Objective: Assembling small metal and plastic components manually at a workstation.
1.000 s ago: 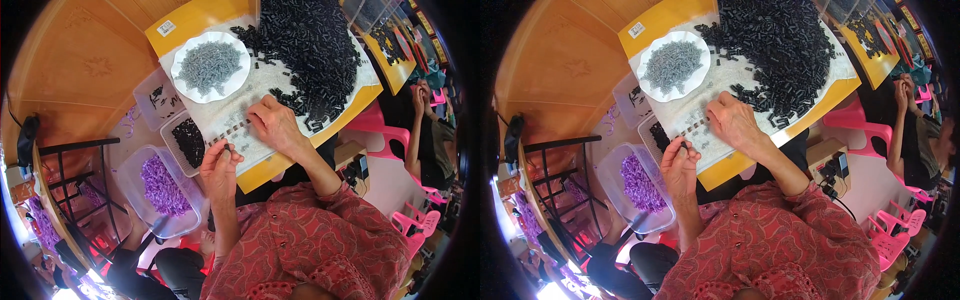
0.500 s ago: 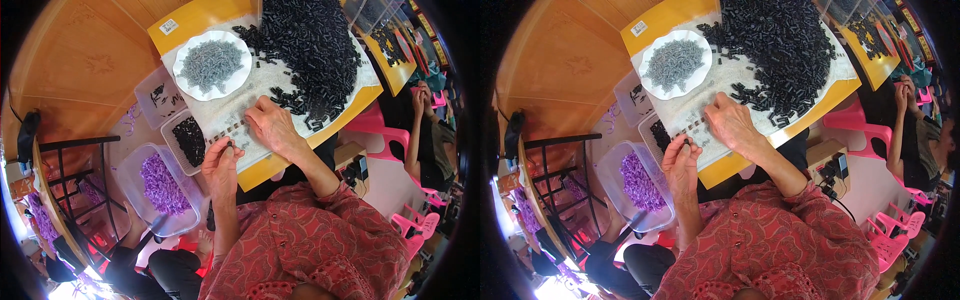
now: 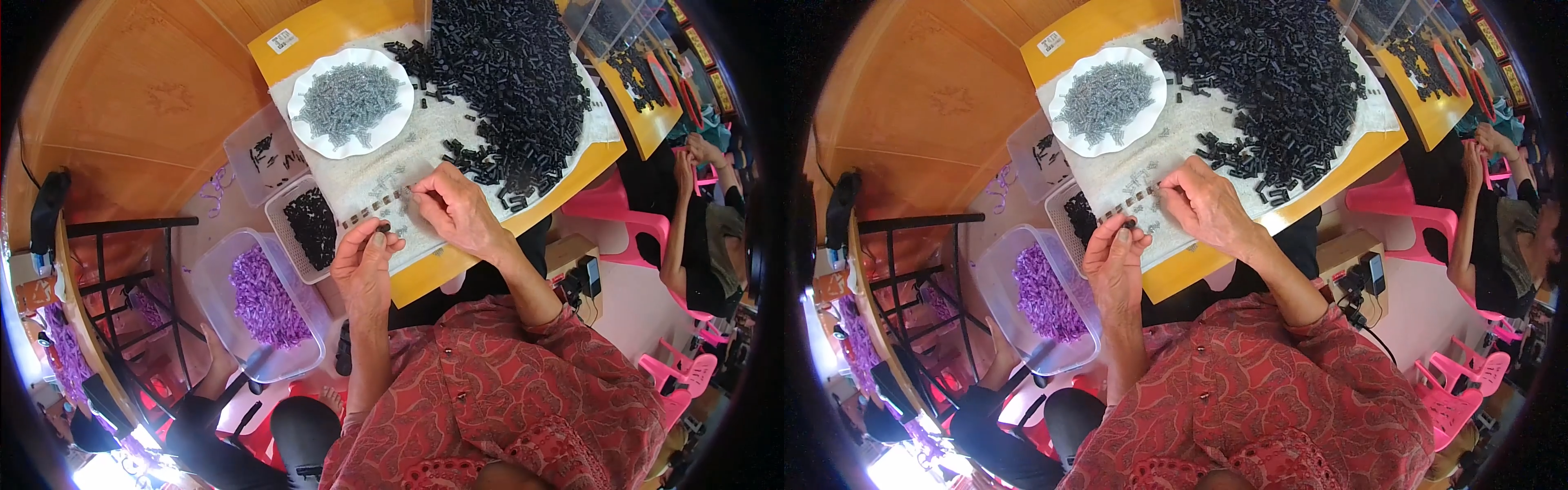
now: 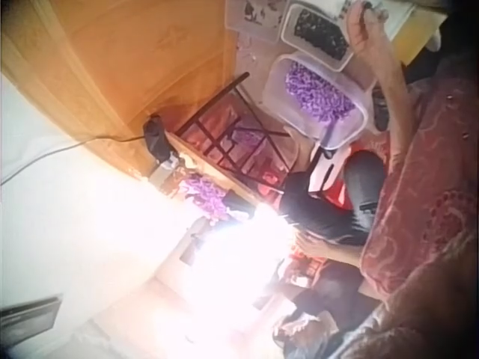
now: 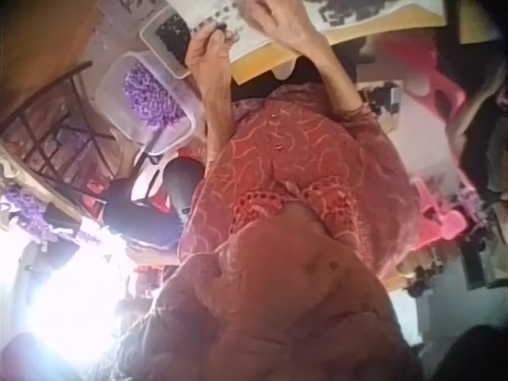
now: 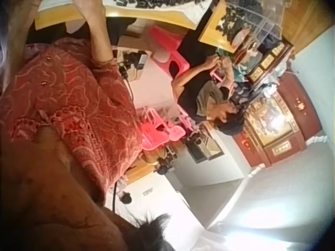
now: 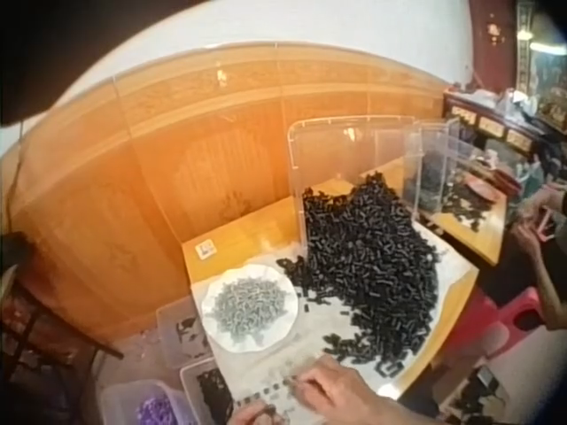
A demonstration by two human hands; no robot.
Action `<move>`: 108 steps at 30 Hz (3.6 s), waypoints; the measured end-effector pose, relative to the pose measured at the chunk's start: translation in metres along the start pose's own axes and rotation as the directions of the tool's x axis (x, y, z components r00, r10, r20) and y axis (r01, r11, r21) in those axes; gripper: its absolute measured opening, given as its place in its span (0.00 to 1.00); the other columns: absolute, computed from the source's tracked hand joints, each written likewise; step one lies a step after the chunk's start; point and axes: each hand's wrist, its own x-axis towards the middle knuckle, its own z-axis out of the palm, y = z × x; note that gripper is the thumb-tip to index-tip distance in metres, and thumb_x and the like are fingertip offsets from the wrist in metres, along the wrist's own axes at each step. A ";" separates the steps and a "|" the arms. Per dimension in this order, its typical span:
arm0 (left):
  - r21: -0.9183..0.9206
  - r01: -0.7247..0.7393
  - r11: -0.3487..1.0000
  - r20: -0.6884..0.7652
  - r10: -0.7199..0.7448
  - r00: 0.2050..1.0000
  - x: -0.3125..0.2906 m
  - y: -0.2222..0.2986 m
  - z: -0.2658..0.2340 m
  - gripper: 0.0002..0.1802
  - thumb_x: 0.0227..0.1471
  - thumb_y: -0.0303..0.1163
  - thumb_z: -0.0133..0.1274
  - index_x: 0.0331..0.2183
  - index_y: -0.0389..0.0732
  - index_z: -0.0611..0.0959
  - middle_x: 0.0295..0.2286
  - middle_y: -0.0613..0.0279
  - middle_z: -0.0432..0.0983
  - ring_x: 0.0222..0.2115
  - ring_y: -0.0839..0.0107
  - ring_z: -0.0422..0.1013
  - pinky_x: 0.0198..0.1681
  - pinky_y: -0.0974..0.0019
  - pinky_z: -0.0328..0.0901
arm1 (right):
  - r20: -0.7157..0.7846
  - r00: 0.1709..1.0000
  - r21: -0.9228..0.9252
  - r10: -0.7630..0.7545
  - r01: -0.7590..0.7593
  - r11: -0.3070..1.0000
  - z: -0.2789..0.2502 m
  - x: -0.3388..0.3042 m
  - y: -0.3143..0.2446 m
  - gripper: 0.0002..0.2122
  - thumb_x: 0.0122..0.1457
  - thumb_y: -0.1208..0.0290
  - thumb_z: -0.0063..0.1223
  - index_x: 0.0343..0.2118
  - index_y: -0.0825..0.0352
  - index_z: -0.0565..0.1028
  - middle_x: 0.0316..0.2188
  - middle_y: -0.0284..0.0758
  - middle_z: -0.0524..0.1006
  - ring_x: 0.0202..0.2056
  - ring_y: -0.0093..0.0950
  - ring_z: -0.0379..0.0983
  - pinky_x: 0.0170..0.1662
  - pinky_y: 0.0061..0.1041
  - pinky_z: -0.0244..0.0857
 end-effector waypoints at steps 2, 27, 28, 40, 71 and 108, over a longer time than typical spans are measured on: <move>0.009 0.004 1.000 0.008 -0.004 1.000 0.000 0.000 0.000 0.13 0.56 0.18 0.51 0.45 0.32 0.79 0.39 0.52 0.77 0.34 0.69 0.76 0.41 0.61 0.74 | 0.011 1.000 0.012 -0.006 0.006 1.000 -0.002 -0.002 -0.003 0.04 0.56 0.77 0.55 0.33 0.68 0.74 0.26 0.37 0.69 0.24 0.30 0.69 0.27 0.26 0.62; 0.134 -0.062 0.989 0.078 0.052 0.996 -0.002 0.001 0.005 0.12 0.57 0.20 0.51 0.44 0.31 0.80 0.35 0.59 0.77 0.32 0.73 0.74 0.40 0.69 0.70 | 0.230 0.973 0.247 0.008 -0.067 0.967 -0.006 -0.016 -0.028 0.04 0.57 0.76 0.53 0.32 0.67 0.70 0.27 0.36 0.70 0.26 0.33 0.70 0.29 0.31 0.63; 0.153 -0.077 0.985 0.087 0.064 0.994 -0.002 0.000 0.004 0.12 0.56 0.19 0.51 0.44 0.31 0.80 0.35 0.59 0.77 0.32 0.73 0.74 0.40 0.69 0.70 | 0.230 0.973 0.248 0.001 -0.060 0.967 -0.006 -0.016 -0.027 0.04 0.57 0.76 0.53 0.32 0.67 0.70 0.27 0.36 0.70 0.26 0.33 0.70 0.29 0.31 0.63; 0.243 -0.110 0.964 0.103 0.087 0.991 -0.002 -0.001 0.005 0.12 0.56 0.18 0.51 0.43 0.32 0.81 0.36 0.59 0.76 0.33 0.73 0.74 0.41 0.70 0.69 | 0.242 0.970 0.186 -0.019 -0.028 0.982 -0.009 -0.019 -0.027 0.04 0.57 0.75 0.53 0.32 0.67 0.71 0.27 0.37 0.70 0.26 0.35 0.71 0.29 0.32 0.64; -0.155 0.006 0.988 -0.022 -0.010 1.000 -0.004 -0.001 0.003 0.13 0.56 0.20 0.50 0.45 0.34 0.78 0.40 0.51 0.77 0.33 0.67 0.75 0.39 0.61 0.73 | 0.181 0.976 0.254 0.120 -0.164 0.953 -0.012 -0.021 -0.034 0.05 0.56 0.73 0.55 0.32 0.69 0.74 0.26 0.35 0.70 0.25 0.28 0.70 0.28 0.27 0.64; 0.349 -0.105 0.931 0.199 0.036 0.979 -0.006 0.004 0.004 0.09 0.57 0.19 0.49 0.40 0.32 0.81 0.36 0.61 0.74 0.33 0.74 0.73 0.41 0.72 0.67 | 0.229 0.973 0.197 0.043 -0.089 0.976 -0.013 -0.020 -0.032 0.05 0.56 0.75 0.54 0.31 0.68 0.71 0.26 0.37 0.71 0.24 0.31 0.71 0.28 0.29 0.65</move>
